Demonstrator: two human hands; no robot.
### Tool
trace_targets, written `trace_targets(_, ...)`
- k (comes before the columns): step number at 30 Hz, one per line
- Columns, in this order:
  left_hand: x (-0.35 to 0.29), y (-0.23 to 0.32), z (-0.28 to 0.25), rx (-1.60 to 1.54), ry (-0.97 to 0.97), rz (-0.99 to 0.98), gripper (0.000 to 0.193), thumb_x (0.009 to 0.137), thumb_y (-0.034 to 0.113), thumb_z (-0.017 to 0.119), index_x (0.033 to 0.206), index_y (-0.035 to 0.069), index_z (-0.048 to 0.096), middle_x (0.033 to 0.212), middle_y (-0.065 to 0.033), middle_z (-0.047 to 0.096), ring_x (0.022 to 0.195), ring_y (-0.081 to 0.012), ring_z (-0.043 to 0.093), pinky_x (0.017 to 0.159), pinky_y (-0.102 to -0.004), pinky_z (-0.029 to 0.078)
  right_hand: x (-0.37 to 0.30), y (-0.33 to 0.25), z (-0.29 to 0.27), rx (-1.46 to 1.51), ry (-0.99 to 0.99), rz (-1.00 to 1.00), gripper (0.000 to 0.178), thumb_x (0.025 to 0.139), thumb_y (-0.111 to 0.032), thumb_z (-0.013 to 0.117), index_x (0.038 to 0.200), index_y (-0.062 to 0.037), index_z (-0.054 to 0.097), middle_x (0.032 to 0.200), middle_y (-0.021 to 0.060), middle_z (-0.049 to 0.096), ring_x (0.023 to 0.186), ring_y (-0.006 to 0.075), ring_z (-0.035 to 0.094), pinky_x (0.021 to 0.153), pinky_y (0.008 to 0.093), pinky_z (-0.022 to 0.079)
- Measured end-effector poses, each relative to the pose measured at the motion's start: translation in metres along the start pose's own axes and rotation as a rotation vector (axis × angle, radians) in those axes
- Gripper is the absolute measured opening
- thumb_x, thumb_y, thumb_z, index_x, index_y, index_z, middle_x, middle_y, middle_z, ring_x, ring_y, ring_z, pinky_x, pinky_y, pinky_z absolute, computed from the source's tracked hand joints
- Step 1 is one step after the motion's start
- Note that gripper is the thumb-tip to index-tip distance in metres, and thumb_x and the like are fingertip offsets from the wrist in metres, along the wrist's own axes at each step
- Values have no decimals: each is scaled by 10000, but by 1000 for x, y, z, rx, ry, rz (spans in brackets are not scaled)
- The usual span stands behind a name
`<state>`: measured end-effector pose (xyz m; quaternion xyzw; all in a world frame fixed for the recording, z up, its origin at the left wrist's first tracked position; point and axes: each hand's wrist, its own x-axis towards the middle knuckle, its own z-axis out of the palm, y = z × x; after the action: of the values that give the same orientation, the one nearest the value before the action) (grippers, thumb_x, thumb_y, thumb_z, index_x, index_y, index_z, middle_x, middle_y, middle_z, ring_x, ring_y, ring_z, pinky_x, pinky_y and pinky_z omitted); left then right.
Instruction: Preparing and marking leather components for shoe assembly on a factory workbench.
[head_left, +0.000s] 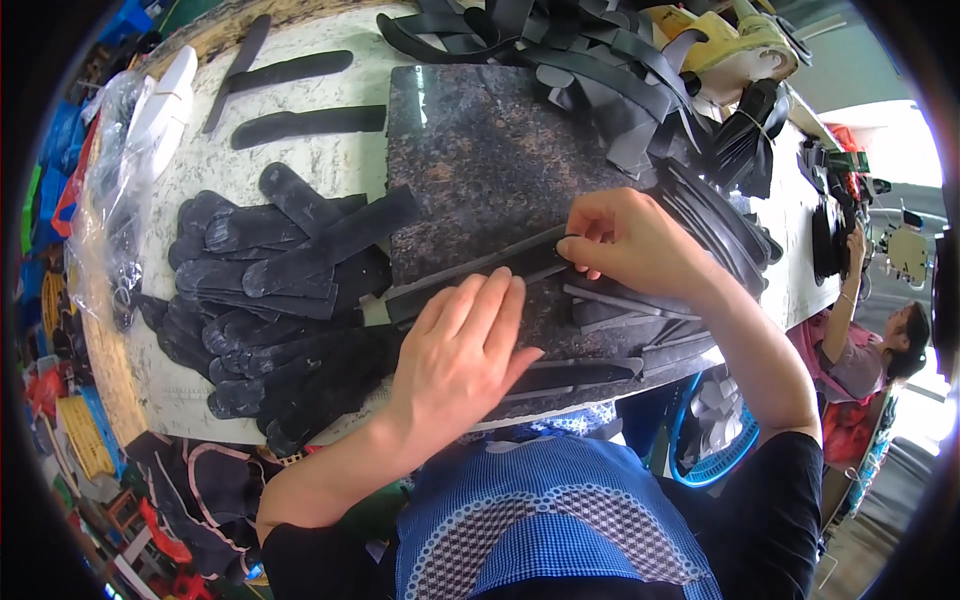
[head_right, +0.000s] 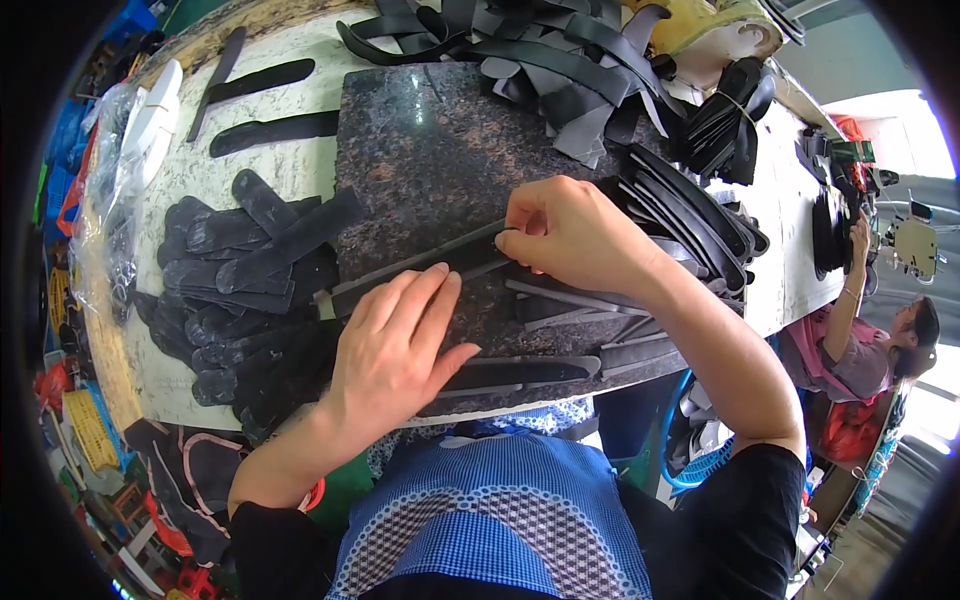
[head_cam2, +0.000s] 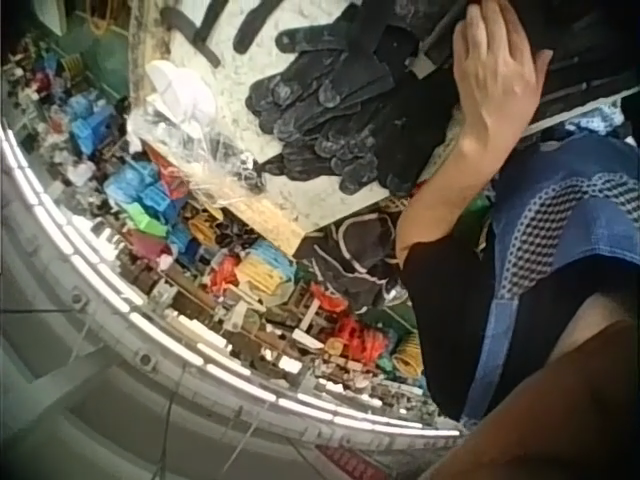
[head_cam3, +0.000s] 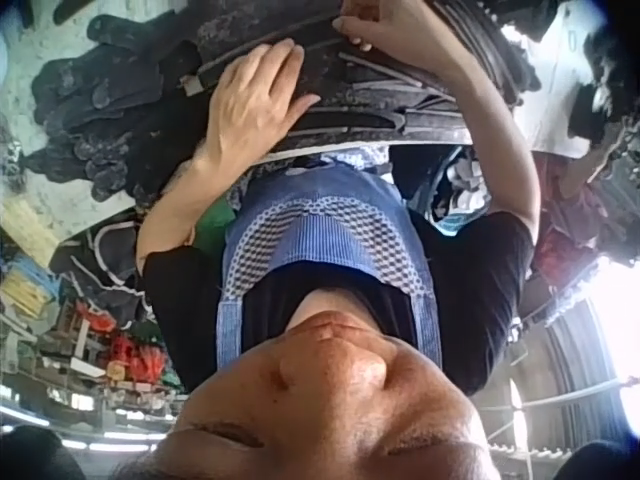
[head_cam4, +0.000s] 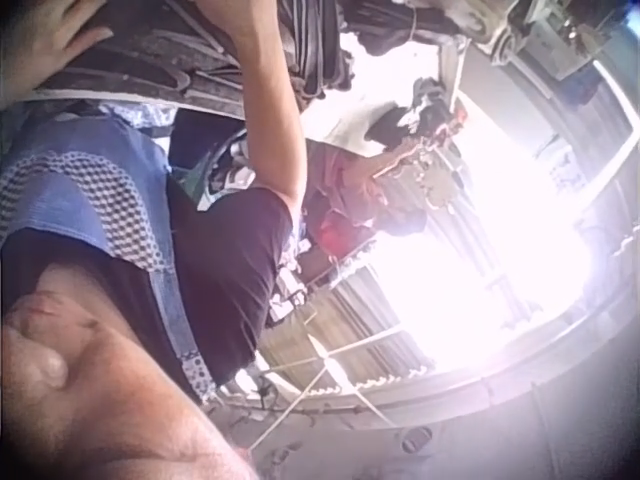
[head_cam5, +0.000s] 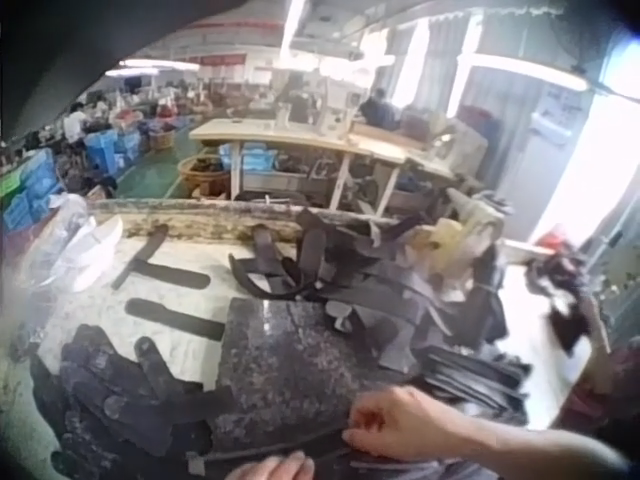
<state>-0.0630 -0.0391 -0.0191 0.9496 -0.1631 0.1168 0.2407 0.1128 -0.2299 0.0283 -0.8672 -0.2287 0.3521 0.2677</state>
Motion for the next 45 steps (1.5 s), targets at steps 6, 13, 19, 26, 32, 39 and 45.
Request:
trace_targets(6, 0, -9, 6, 87, -63, 3, 617, 923, 386, 751, 1377, -15, 631, 1293, -107, 611, 1219, -252, 567, 1018, -384, 501, 2, 4, 5, -64, 14, -26, 264, 960, -235, 724, 911, 24, 711, 776, 103, 723, 739, 172, 734, 696, 330, 566)
trace_targets(13, 27, -16, 4, 99, -85, 66, 488, 879, 290, 801, 1283, 38, 692, 1112, -98, 599, 1030, -281, 594, 876, -423, 489, 12, 13, 12, -485, 122, -227, 283, 906, -283, 690, 897, -2, 724, 854, 221, 743, 849, 420, 750, 762, 514, 615)
trace_targets(19, 41, -34, -59, 1, 368, 31, 376, 930, 61, 762, 1304, 64, 722, 1222, -97, 681, 1134, -275, 657, 995, -404, 508, -53, -30, -11, -220, 345, -393, 247, 907, -245, 691, 837, -9, 673, 705, 149, 678, 651, 338, 696, 613, 452, 550)
trace_targets(26, -27, 51, -25, -72, 228, 437, 298, 973, 187, 714, 1256, 96, 736, 1283, -87, 711, 1184, -245, 694, 1045, -394, 551, -143, 39, 54, -77, 404, -202, 156, 868, -140, 766, 856, -20, 667, 664, 99, 671, 579, 248, 692, 554, 366, 535)
trace_targets(32, -55, 58, 44, 157, -211, 262, 565, 956, 190, 702, 1477, 12, 576, 1588, -158, 512, 1487, -313, 474, 1223, -475, 380, -140, 71, 110, -315, 701, -166, 342, 819, -207, 860, 787, -94, 539, 591, 54, 583, 519, 223, 656, 487, 357, 504)
trace_targets(39, -61, 49, 16, -17, 10, 331, 194, 940, 89, 732, 1117, 63, 806, 1148, -88, 798, 1055, -246, 778, 896, -360, 612, -198, 149, 74, -103, 978, -197, 261, 759, -37, 808, 971, -37, 656, 932, 100, 683, 844, 244, 700, 722, 379, 564)
trace_targets(45, 66, 61, 4, 103, 280, 338, 310, 911, -12, 736, 1220, 9, 763, 1235, -169, 756, 1025, -325, 771, 857, -399, 632, -193, 165, 79, -395, 616, -300, 903, 763, -323, 822, 1581, -143, 484, 1643, 150, 428, 1562, 368, 336, 1286, 589, 241)
